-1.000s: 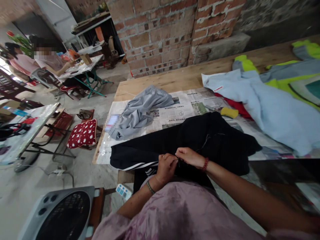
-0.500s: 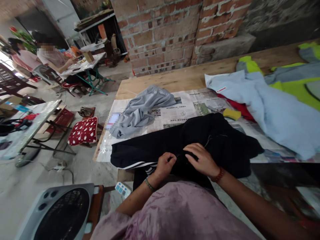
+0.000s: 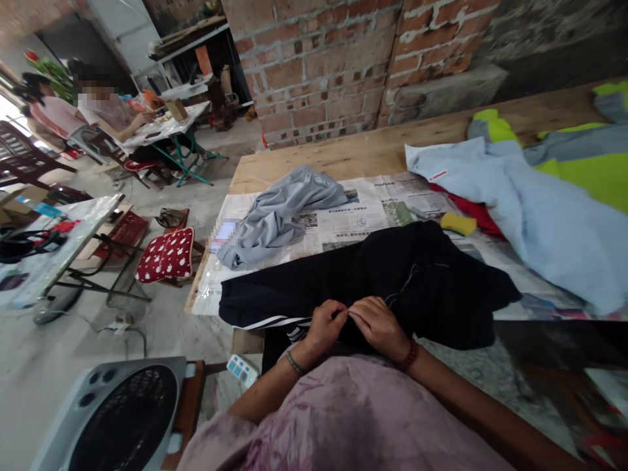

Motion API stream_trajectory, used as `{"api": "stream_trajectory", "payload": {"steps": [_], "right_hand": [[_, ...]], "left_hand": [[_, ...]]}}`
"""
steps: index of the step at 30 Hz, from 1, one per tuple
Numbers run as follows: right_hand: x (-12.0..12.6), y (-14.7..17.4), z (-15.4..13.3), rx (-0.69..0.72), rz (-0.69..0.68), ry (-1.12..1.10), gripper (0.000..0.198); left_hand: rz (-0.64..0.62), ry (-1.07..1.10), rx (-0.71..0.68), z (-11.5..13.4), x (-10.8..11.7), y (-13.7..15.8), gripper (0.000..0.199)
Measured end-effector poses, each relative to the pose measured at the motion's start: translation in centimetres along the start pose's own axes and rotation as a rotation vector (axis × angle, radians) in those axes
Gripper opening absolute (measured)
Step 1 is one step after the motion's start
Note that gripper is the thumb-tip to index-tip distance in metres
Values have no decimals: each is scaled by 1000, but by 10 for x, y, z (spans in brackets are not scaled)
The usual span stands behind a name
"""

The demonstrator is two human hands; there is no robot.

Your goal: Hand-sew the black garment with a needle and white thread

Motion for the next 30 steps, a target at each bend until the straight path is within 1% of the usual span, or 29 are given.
{"api": "stream_trajectory", "payload": {"steps": [2,6,8,13,18,21,24,28,30], "right_hand": [[0,1,3,-82,3,-91,17],[-4,4,6,-291,-8,-236,16],[-7,5,6,-331,-15,-261,16],[-9,5,5,-241,9,-215,16],[-6,7,7,-152,29,-166,17],[-4,9,9,-134,34,-111,17],[-2,10,8,-125,41,-86,17],[-2,11,6,-102,65,-88,17],[-2,12,5,-75,81,-79,16]], "left_hand": [[2,8,-18,2,0,0,12],[-10,29,-30,4,0,0,12],[-17,32,-26,4,0,1,12],[-20,33,-23,3,0,3,13],[-20,20,-15,4,0,2,13],[-42,16,0,3,0,2,12],[-34,5,19,2,1,2,8],[-13,-48,9,4,5,4,14],[-10,-54,-10,5,6,6,13]]}}
Point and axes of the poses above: each hand's wrist, its own y-axis away from the middle knuckle, its own x-axis out of the back of the hand, z = x × y, the point moved 2 cm from there along -y, towards the middle knuckle, and after that the axes turned 13 degrees about y, right-handed, at the moved point
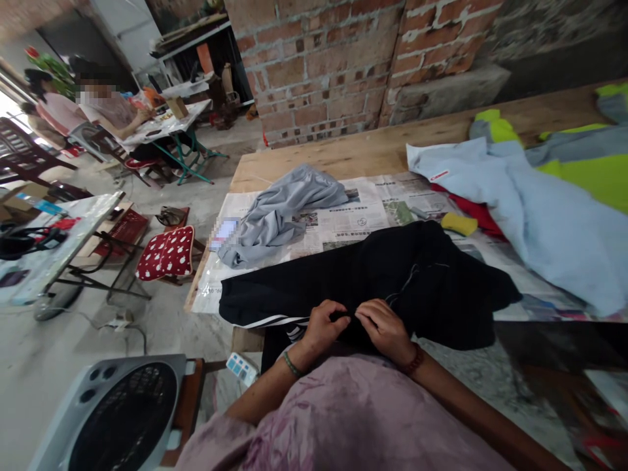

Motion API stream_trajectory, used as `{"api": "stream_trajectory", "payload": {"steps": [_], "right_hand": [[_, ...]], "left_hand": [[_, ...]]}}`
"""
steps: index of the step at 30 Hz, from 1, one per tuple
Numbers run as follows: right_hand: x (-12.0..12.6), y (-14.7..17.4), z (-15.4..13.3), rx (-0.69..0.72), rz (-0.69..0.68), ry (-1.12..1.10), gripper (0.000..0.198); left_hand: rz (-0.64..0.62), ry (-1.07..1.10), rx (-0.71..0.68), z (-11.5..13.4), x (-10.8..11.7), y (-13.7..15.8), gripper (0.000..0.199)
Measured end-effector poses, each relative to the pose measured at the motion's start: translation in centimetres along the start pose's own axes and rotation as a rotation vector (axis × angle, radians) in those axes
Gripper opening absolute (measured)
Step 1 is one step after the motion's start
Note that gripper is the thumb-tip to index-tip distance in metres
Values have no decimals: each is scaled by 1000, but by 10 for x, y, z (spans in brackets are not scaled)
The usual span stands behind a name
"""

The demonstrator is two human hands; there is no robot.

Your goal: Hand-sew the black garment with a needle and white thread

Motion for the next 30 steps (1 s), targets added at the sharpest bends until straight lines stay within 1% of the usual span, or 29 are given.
{"api": "stream_trajectory", "payload": {"steps": [6,8,11,14,18,21,25,27,30], "right_hand": [[1,-1,-6,86,-2,68,17],[2,-3,-8,88,-17,82,19],[4,-5,-12,82,-20,80,22],[7,-7,-13,100,-10,72,21],[9,-6,-10,111,-9,67,19],[9,-4,-8,129,3,78,18],[5,0,-8,183,-17,89,18],[2,1,-9,193,-23,93,20],[0,3,-12,222,-8,103,20]], "left_hand": [[-24,-6,-11,2,-3,0,9],[-21,-21,-16,3,-4,-1,9],[17,-26,-19,4,-5,-2,12],[49,-25,-17,5,-6,-3,13],[49,-55,-2,3,-6,-5,12],[11,-20,66,0,-4,-6,12],[-96,34,148,-2,-1,-6,15],[-124,50,166,-2,-1,-6,15],[-130,66,171,-3,0,-6,15]]}}
Point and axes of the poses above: each hand's wrist, its own y-axis away from the middle knuckle, its own x-axis out of the back of the hand, z = x × y, the point moved 2 cm from there along -y, towards the middle knuckle, and after that the axes turned 13 degrees about y, right-handed, at the moved point
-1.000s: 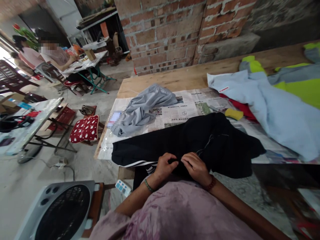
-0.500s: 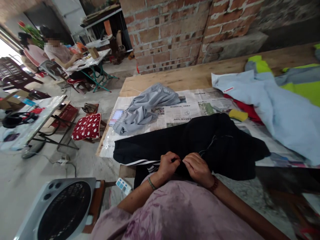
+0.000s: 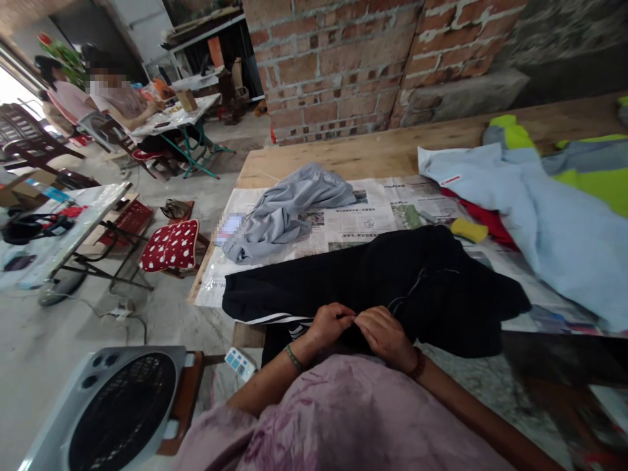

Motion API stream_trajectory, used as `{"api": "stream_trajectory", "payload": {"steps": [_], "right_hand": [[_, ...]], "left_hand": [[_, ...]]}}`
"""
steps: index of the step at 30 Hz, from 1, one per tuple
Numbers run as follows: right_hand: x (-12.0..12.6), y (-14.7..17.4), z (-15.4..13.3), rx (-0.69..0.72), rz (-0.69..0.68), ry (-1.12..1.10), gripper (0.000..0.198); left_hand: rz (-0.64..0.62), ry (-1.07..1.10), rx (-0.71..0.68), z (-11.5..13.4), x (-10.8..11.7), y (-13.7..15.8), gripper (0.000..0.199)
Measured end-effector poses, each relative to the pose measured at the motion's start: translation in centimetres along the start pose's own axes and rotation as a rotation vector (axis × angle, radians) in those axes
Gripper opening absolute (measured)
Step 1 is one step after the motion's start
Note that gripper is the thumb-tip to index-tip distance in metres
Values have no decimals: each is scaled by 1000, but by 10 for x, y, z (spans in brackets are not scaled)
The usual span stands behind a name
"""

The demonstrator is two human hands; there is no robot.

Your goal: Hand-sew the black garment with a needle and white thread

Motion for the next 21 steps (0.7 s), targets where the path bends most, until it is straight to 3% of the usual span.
{"api": "stream_trajectory", "payload": {"steps": [13,21], "right_hand": [[1,-8,-4,74,77,13,19],[1,-15,0,170,70,-19,21]], "left_hand": [[10,16,88,5,0,0,17],[55,2,61,9,-4,-2,19]]}}
Point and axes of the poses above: each hand's wrist, its own y-axis away from the middle knuckle, its own x-axis out of the back of the hand, z = x × y, the point moved 2 cm from there along -y, towards the middle knuckle, and after that the axes turned 13 degrees about y, right-handed, at the moved point
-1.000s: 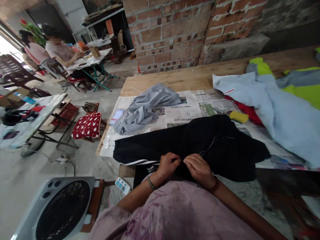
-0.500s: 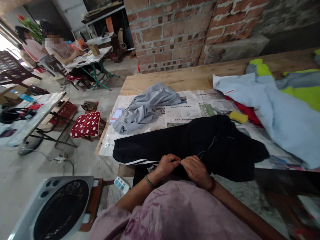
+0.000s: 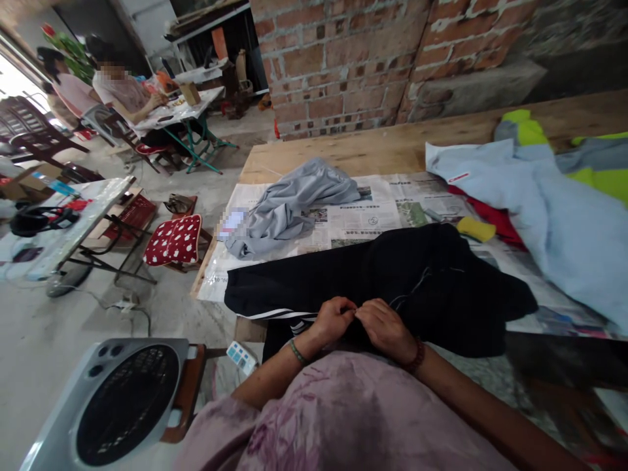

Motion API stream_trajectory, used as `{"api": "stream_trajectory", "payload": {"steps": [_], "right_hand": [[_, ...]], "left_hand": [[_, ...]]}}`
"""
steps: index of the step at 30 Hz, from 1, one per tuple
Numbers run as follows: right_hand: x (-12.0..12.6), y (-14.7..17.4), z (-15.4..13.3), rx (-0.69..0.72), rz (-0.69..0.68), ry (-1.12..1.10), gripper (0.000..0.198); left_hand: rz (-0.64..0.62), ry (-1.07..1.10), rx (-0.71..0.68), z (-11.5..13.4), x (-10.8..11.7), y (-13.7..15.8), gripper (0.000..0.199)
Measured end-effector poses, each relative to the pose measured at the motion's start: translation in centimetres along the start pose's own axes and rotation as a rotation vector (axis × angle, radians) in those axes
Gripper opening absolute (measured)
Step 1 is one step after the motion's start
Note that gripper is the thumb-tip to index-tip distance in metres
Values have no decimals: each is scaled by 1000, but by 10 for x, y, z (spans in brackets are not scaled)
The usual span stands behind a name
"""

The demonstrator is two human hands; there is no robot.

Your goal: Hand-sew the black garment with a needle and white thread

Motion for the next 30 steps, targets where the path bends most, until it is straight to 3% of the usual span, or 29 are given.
{"api": "stream_trajectory", "payload": {"steps": [8,18,23,30], "right_hand": [[2,5,8,-132,30,-50,18],[8,18,-1,-113,58,-1,17],[7,21,-2,-101,71,0,17],[5,29,0,-108,66,-12,18]], "left_hand": [[-24,280,77,-2,9,1,22],[-127,-40,-102,-6,18,1,21],[-94,-43,-48,-5,14,2,13],[-176,37,-75,-5,26,0,13]]}}
Point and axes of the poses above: each hand's wrist, its own y-axis away from the middle knuckle, its own x-axis out of the back of the hand, z = x × y, the point moved 2 cm from there along -y, towards the middle knuckle, and after that the axes turned 13 degrees about y, right-handed, at the moved point
